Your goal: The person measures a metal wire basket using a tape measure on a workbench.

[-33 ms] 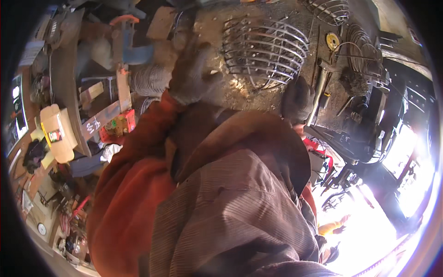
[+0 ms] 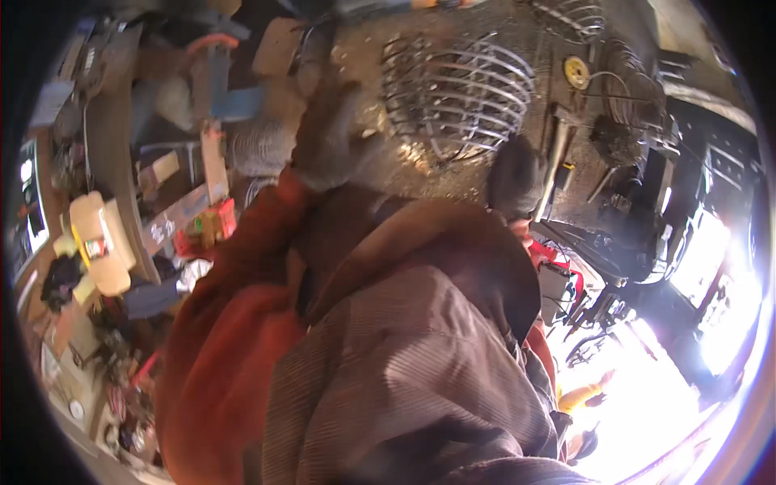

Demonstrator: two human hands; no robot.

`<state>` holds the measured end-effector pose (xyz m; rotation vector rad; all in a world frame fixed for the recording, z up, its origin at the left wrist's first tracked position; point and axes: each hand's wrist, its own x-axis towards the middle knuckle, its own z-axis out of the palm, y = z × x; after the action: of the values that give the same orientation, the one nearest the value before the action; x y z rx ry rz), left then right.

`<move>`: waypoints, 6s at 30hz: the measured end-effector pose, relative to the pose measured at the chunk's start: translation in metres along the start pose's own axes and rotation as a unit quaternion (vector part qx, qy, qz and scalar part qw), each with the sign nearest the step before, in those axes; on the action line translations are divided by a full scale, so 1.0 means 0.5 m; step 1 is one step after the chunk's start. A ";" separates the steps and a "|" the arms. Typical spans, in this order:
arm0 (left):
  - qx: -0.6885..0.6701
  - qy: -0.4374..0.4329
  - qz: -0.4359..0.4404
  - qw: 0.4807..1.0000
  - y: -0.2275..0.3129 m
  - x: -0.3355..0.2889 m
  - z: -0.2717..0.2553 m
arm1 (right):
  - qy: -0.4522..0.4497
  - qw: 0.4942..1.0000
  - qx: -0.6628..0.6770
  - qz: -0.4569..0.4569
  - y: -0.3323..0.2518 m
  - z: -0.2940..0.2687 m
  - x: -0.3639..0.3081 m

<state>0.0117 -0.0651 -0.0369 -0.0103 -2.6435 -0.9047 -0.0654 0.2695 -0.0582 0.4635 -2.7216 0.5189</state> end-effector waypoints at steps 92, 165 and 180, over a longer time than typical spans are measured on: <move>-0.027 -0.031 0.003 0.999 -0.011 -0.007 0.020 | -0.010 0.973 0.183 0.140 0.008 -0.027 0.009; -0.029 -0.032 -0.029 0.999 -0.012 -0.015 0.021 | 0.008 0.983 0.142 0.120 0.009 -0.024 0.011; -0.021 -0.030 -0.003 0.999 -0.011 -0.009 0.024 | 0.013 0.983 0.139 0.120 0.021 -0.014 0.002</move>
<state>0.0114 -0.0620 -0.0507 -0.0406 -2.6807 -0.9774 -0.0686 0.2814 -0.0549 0.1918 -2.7041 0.9690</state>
